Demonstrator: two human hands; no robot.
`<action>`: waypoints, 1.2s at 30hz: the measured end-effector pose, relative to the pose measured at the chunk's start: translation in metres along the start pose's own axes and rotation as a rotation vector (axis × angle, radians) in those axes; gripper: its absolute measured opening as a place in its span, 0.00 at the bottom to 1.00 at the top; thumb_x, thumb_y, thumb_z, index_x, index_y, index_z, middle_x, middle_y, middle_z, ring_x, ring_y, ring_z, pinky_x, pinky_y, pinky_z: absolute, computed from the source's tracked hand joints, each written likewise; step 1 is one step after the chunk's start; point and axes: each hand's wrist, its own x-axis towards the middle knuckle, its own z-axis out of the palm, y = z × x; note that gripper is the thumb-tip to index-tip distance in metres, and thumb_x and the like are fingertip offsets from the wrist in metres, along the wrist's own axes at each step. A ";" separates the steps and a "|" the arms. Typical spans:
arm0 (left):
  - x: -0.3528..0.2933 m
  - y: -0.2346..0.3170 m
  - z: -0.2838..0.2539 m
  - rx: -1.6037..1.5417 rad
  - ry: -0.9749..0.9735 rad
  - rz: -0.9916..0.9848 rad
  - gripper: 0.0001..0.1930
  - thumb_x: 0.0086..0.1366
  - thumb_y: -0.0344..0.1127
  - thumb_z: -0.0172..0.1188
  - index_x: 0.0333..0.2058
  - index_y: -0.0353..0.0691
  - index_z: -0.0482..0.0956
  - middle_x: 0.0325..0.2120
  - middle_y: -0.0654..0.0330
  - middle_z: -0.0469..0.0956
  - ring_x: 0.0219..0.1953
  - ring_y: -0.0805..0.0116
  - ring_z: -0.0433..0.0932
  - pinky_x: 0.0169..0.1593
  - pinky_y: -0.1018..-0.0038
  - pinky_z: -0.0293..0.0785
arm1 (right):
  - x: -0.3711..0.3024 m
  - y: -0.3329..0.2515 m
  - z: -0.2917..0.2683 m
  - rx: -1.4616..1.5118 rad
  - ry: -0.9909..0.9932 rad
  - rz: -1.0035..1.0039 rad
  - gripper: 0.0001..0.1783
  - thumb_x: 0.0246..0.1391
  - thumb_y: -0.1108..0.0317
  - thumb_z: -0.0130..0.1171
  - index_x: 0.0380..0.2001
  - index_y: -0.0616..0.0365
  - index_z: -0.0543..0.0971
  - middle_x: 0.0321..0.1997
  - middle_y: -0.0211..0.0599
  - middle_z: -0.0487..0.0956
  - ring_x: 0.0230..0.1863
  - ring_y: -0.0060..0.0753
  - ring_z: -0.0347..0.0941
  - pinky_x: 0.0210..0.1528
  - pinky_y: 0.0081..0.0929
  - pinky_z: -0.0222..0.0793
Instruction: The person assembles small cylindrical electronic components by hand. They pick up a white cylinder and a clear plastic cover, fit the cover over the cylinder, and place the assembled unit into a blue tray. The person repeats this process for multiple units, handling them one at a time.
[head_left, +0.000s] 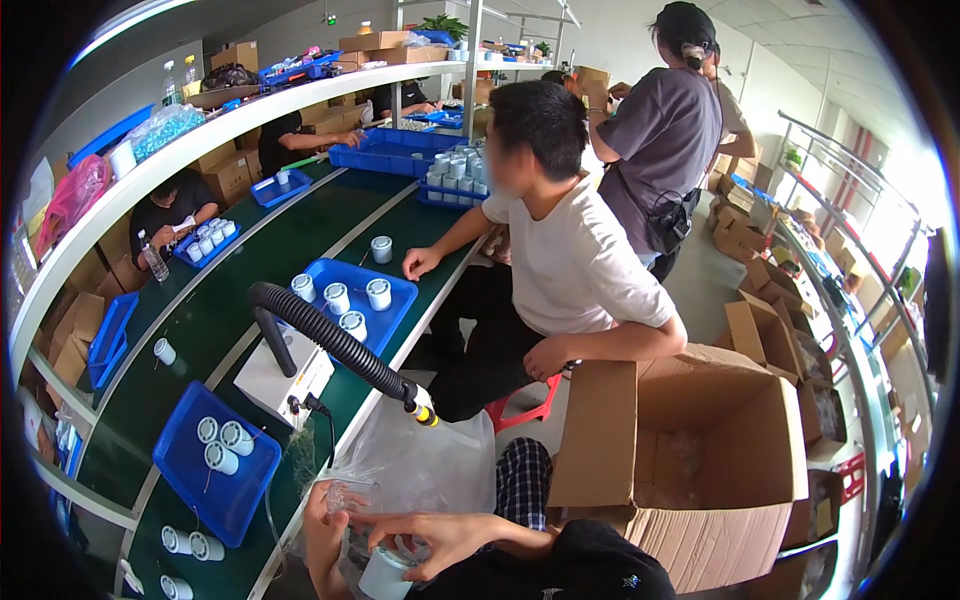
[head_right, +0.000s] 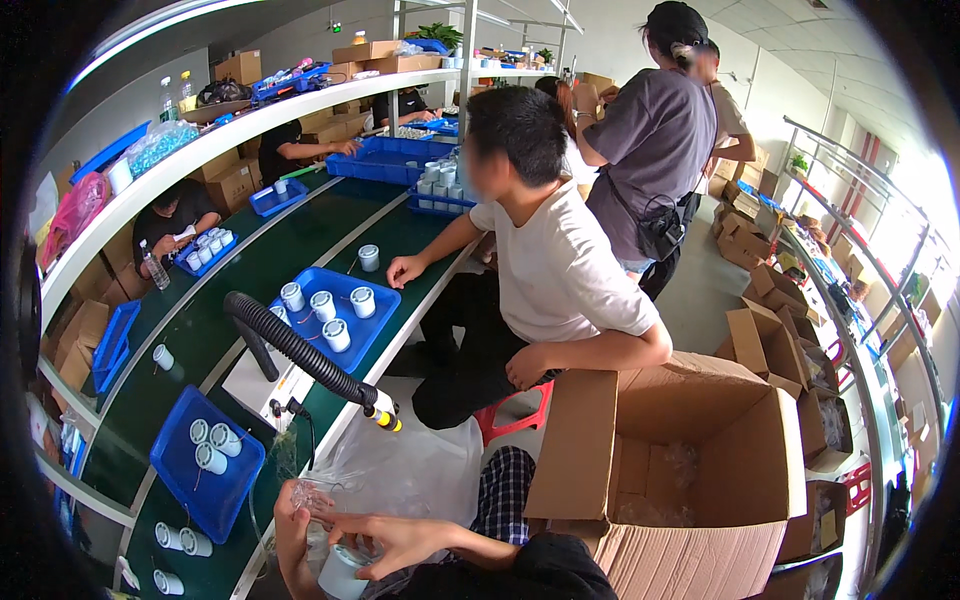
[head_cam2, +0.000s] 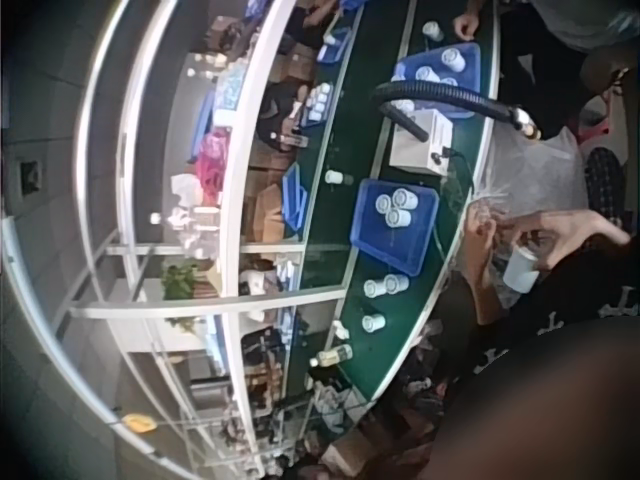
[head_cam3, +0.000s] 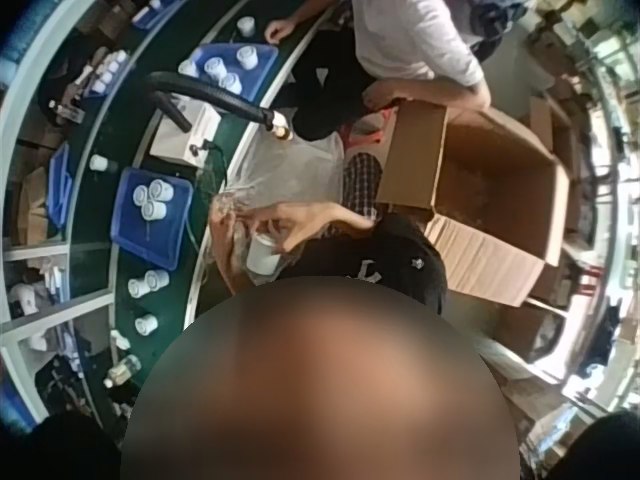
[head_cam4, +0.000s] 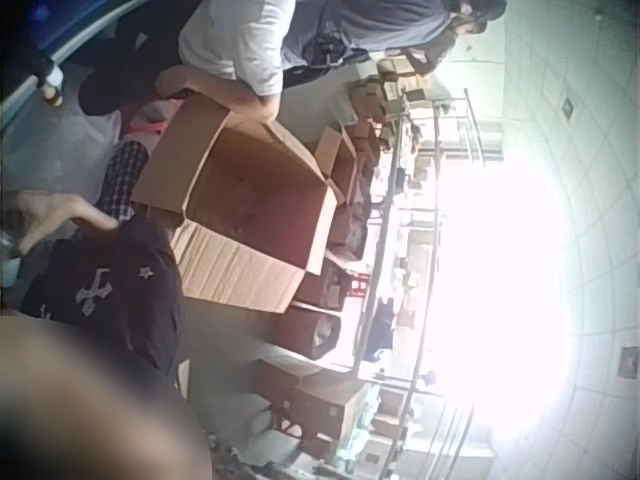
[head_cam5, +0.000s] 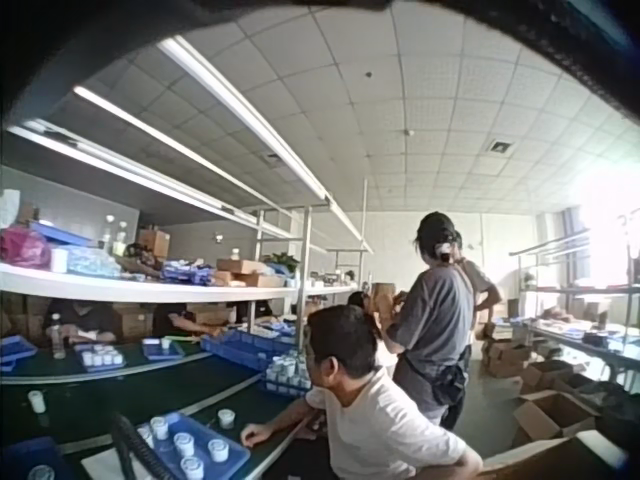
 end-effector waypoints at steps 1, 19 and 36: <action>0.000 0.001 0.001 -0.005 0.002 0.001 0.34 0.50 0.57 0.62 0.43 0.32 0.63 0.28 0.54 0.76 0.24 0.72 0.74 0.24 0.81 0.71 | 0.000 0.001 0.000 0.003 0.004 -0.006 0.27 0.38 0.61 0.59 0.43 0.63 0.67 0.55 0.44 0.64 0.41 0.35 0.67 0.38 0.29 0.65; 0.003 -0.006 0.006 -0.111 -0.009 -0.087 0.35 0.44 0.42 0.70 0.47 0.36 0.63 0.34 0.55 0.75 0.32 0.71 0.74 0.31 0.81 0.71 | -0.001 0.035 -0.012 0.520 0.069 -0.138 0.33 0.42 0.58 0.56 0.51 0.62 0.64 0.48 0.35 0.68 0.48 0.27 0.65 0.49 0.21 0.60; -0.008 0.033 -0.018 0.253 -0.268 0.090 0.36 0.38 0.28 0.73 0.48 0.37 0.64 0.47 0.50 0.69 0.51 0.59 0.68 0.53 0.66 0.63 | 0.002 0.049 -0.013 1.619 0.164 -0.012 0.33 0.38 0.49 0.55 0.46 0.58 0.68 0.50 0.45 0.65 0.37 0.31 0.63 0.32 0.18 0.61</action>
